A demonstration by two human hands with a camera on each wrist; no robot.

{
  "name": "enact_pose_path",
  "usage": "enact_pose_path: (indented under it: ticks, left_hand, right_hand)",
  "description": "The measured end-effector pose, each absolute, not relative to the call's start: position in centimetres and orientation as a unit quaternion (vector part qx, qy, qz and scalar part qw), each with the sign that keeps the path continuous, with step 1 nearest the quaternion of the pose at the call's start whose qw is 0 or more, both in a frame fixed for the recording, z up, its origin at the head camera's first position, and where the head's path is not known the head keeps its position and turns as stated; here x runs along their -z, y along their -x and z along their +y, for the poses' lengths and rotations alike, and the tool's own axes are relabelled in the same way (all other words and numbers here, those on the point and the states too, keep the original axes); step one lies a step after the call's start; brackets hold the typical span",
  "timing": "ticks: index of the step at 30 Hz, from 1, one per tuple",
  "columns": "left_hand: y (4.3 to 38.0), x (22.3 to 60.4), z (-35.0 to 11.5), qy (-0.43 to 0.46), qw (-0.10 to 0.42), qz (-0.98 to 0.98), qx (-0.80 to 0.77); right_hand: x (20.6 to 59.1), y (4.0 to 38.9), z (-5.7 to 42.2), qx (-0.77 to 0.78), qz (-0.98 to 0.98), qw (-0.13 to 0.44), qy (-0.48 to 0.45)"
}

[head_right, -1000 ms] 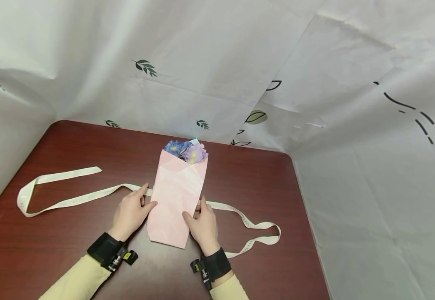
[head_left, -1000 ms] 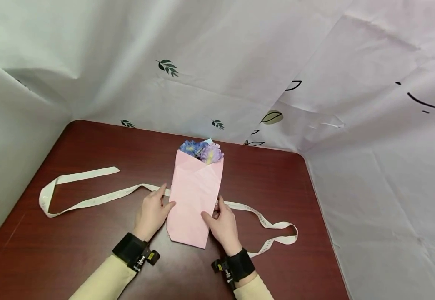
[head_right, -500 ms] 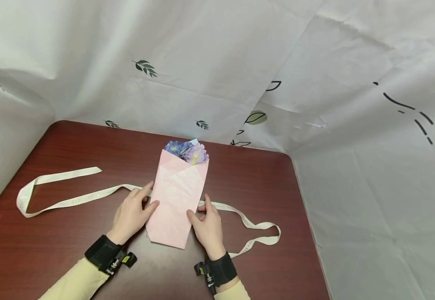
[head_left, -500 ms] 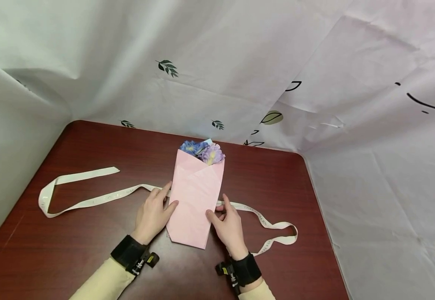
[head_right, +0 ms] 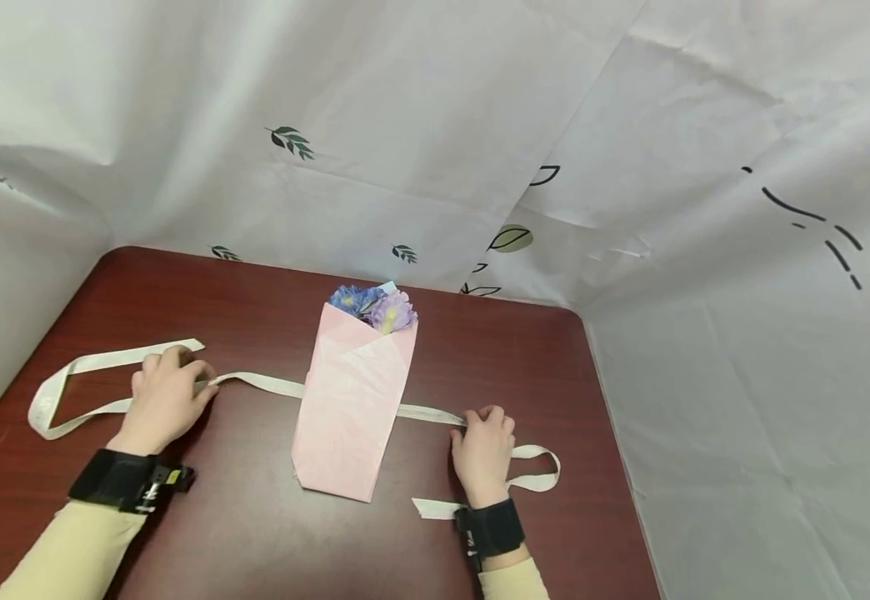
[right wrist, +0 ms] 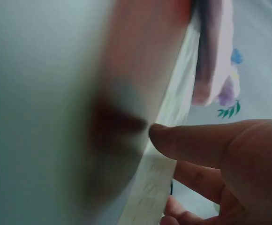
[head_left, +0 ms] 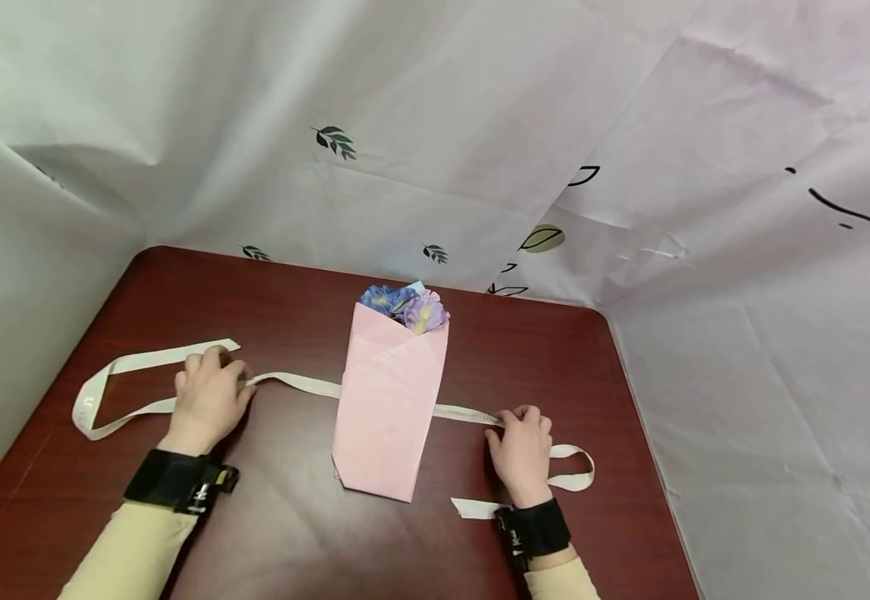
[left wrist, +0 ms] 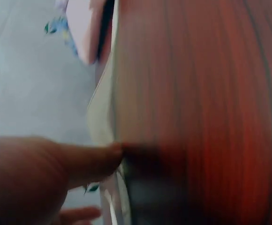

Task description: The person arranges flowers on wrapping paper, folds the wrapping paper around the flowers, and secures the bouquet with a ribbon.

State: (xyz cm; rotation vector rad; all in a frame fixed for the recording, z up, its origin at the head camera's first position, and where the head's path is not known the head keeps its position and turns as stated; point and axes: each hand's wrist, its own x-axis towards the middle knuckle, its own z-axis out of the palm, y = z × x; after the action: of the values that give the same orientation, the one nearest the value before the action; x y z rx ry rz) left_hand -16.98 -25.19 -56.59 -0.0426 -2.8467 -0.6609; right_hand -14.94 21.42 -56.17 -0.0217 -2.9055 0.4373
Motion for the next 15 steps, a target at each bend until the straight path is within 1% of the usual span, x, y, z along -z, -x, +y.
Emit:
enact_pose_path:
  ticks: [2, 5, 8, 10, 12, 15]
  left_hand:
    - [16.2, 56.4, -26.0, 0.029, 0.106, -0.97, 0.218]
    - [15.1, 55.8, -26.3, 0.052, 0.12, -0.97, 0.205]
    - [14.1, 54.4, -25.9, 0.053, 0.095, -0.973, 0.202]
    - [13.6, 53.6, -25.4, 0.053, 0.089, -0.974, 0.201]
    - [13.2, 53.0, -24.8, 0.053, 0.11, -0.972, 0.201]
    - [13.0, 52.5, -23.4, 0.056, 0.191, -0.96, 0.198]
  right_hand:
    - [55.8, 14.4, 22.2, -0.141, -0.987, 0.078, 0.008]
    - [54.8, 13.7, 23.4, -0.148, -0.989, 0.024, 0.004]
    - [53.1, 13.0, 24.2, -0.154, -0.987, -0.036, -0.005]
    - [52.0, 12.7, 24.4, -0.153, -0.986, -0.062, -0.017]
    - [51.0, 12.5, 24.4, -0.15, -0.986, -0.065, -0.031]
    - [49.9, 12.5, 23.9, -0.147, -0.987, -0.049, -0.043]
